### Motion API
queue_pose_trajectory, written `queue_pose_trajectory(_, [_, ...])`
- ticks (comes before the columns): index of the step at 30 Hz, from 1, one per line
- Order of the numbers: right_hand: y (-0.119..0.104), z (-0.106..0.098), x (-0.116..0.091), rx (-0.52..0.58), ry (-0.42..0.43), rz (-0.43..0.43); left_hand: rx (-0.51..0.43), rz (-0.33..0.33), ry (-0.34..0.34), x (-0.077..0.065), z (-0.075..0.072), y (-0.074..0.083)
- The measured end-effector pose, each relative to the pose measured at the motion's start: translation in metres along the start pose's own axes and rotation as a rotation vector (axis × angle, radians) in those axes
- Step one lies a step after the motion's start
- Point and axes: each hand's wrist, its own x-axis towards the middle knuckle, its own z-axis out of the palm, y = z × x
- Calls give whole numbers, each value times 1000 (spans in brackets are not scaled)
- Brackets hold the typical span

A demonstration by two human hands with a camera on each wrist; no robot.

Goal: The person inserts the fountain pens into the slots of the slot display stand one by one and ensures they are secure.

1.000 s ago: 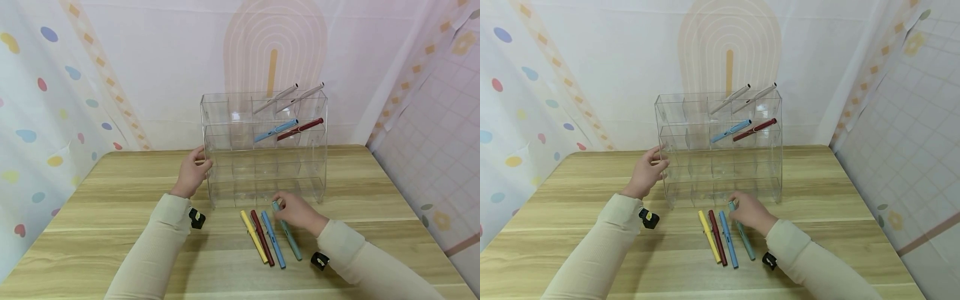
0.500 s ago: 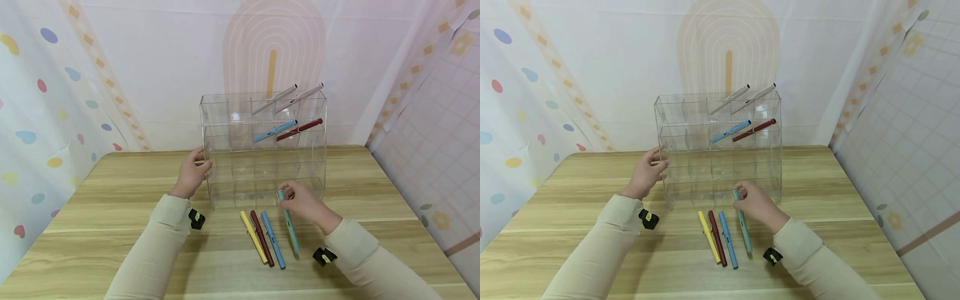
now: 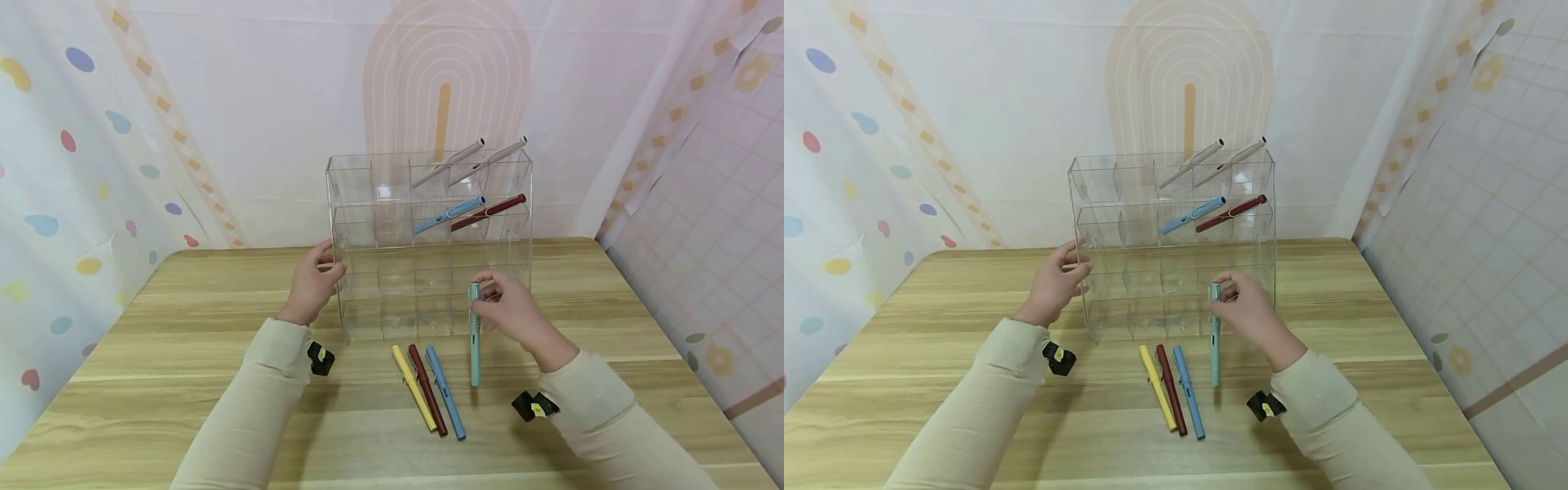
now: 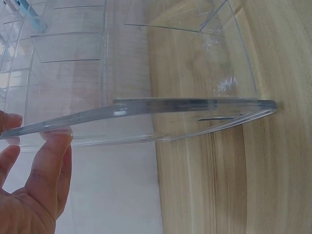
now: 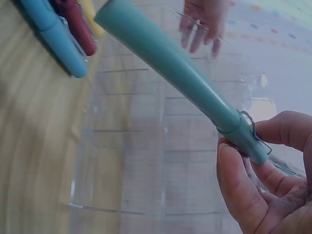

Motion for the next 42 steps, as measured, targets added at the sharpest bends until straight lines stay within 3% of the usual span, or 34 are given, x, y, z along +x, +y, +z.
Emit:
queue_pose_trajectory(13, [-18, -13, 1, 219, 229, -8, -2, 7, 5, 1, 0, -1])
queue_pose_trajectory(27, [-32, -15, 7, 542, 491, -110, -3, -1, 1, 0, 0, 1])
queue_pose_trajectory(42, [-29, -1, 24, 712, 634, -205, -8, 3, -5, 0, 0, 0])
